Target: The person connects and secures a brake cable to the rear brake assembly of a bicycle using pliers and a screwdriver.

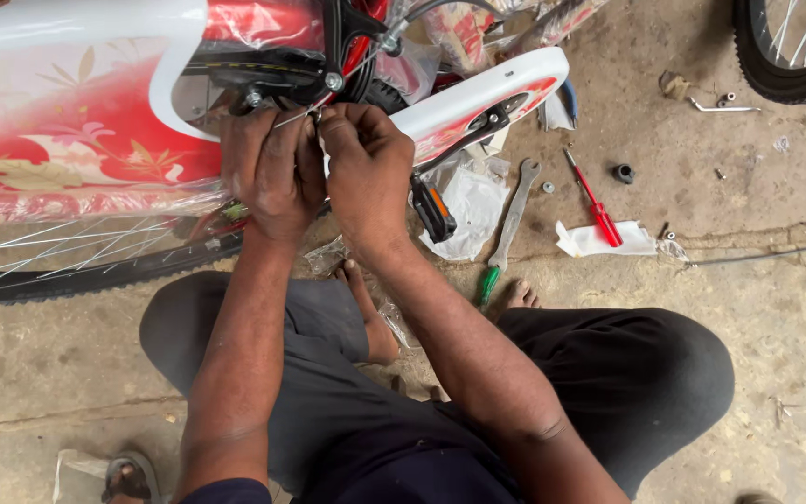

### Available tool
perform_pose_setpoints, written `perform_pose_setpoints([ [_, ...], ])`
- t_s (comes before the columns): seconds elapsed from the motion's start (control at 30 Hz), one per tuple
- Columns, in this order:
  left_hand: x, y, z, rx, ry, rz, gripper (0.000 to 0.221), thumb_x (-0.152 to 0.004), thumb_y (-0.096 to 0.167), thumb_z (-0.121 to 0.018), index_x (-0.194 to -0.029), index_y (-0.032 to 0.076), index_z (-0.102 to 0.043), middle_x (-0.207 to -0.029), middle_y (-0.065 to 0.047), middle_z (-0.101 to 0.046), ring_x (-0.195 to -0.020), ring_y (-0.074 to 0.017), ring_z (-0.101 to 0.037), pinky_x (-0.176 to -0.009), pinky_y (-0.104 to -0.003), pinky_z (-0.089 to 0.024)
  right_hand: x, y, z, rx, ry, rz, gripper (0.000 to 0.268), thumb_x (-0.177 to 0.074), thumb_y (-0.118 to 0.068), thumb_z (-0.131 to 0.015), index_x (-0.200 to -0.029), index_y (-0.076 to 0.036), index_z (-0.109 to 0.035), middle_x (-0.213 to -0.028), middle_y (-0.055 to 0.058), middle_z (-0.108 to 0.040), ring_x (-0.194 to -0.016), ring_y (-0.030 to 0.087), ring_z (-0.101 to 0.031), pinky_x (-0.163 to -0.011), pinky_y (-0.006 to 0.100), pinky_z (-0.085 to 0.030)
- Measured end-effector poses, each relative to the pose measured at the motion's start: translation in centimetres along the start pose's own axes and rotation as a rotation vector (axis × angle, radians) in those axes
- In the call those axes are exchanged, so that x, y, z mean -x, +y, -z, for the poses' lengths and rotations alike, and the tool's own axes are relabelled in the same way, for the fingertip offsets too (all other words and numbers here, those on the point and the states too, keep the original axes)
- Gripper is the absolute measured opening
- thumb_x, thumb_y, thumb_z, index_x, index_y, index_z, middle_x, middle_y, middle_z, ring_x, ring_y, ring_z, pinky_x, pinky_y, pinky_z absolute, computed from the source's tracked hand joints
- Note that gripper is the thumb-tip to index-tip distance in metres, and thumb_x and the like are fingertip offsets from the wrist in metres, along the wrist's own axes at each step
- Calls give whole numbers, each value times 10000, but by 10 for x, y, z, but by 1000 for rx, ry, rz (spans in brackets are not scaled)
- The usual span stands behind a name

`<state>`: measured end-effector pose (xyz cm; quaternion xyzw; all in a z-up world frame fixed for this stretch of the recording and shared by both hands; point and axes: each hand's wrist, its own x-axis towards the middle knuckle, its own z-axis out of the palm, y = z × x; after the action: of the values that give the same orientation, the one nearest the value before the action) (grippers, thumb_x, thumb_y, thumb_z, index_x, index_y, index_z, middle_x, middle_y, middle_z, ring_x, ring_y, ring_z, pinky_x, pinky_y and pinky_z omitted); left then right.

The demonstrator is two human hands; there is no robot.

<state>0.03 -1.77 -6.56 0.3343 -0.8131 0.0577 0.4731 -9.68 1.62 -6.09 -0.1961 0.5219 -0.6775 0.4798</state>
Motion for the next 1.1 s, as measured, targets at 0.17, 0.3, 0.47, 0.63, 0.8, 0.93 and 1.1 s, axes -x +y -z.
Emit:
perform_pose_setpoints([
  [0.17,-1,1,5,12,-39,-12,179,-1035,9,-694,-1214,6,-687,-1123,-135,-643,-972,-339,-628,-827,-476,-512,4,0,11,73,-102,82,197,-1012,-68,-609,-1105,76,-707,-888,58,-720,-802,83,-621,-721,253,-534],
  [0.3,1,-2,3,1,-49,-58,245,-1037,57,-731,-1261,18,-639,-1186,-134,-607,-1059,-358,-622,-890,-504,-519,-8,-6,35,244,-279,242,229,-973,-37,-621,-1171,58,-688,-1020,115,-758,-950,154,-720,-846,300,-581],
  [0.47,9,-9,-9,-14,-11,-24,252,-1065,88,-803,-1248,48,-634,-1171,-113,-610,-1074,-333,-641,-881,-472,-543,-36,-51,71,739,-649,487,305,-940,-36,-621,-1232,28,-681,-1104,198,-740,-975,308,-733,-872,393,-568],
  [0.63,19,-15,-12,-277,-95,-35,189,-1104,188,-718,-1202,54,-628,-1143,-151,-593,-1051,-343,-623,-874,-481,-541,-75,-78,188,1383,-950,361,360,-885,-146,-691,-1237,-84,-729,-1091,177,-744,-965,360,-711,-887,458,-544],
  [0.8,13,-20,-19,-239,-22,-117,203,-1111,227,-702,-1084,33,-647,-1034,-139,-582,-1030,-324,-604,-818,-493,-500,-138,-12,394,1731,-612,-330,419,-1020,-255,-583,-1423,-141,-580,-1358,118,-650,-1044,328,-713,-1036,496,-498],
  [0.93,15,-17,-6,-271,-127,-153,173,-1137,157,-644,-1111,-14,-637,-1134,-163,-579,-1080,-338,-568,-900,-499,-500,-148,92,500,1818,-333,-244,452,-885,-342,-732,-1298,-157,-717,-1259,189,-712,-1126,371,-682,-995,470,-533],
  [1.1,25,-27,-9,-254,-91,-156,200,-1121,186,-733,-1110,-4,-671,-1087,-145,-667,-1012,-336,-607,-872,-537,-506,-118,163,523,1593,-74,-77,470,-741,-382,-785,-1097,-78,-738,-1086,256,-715,-980,459,-675,-808,556,-547],
])
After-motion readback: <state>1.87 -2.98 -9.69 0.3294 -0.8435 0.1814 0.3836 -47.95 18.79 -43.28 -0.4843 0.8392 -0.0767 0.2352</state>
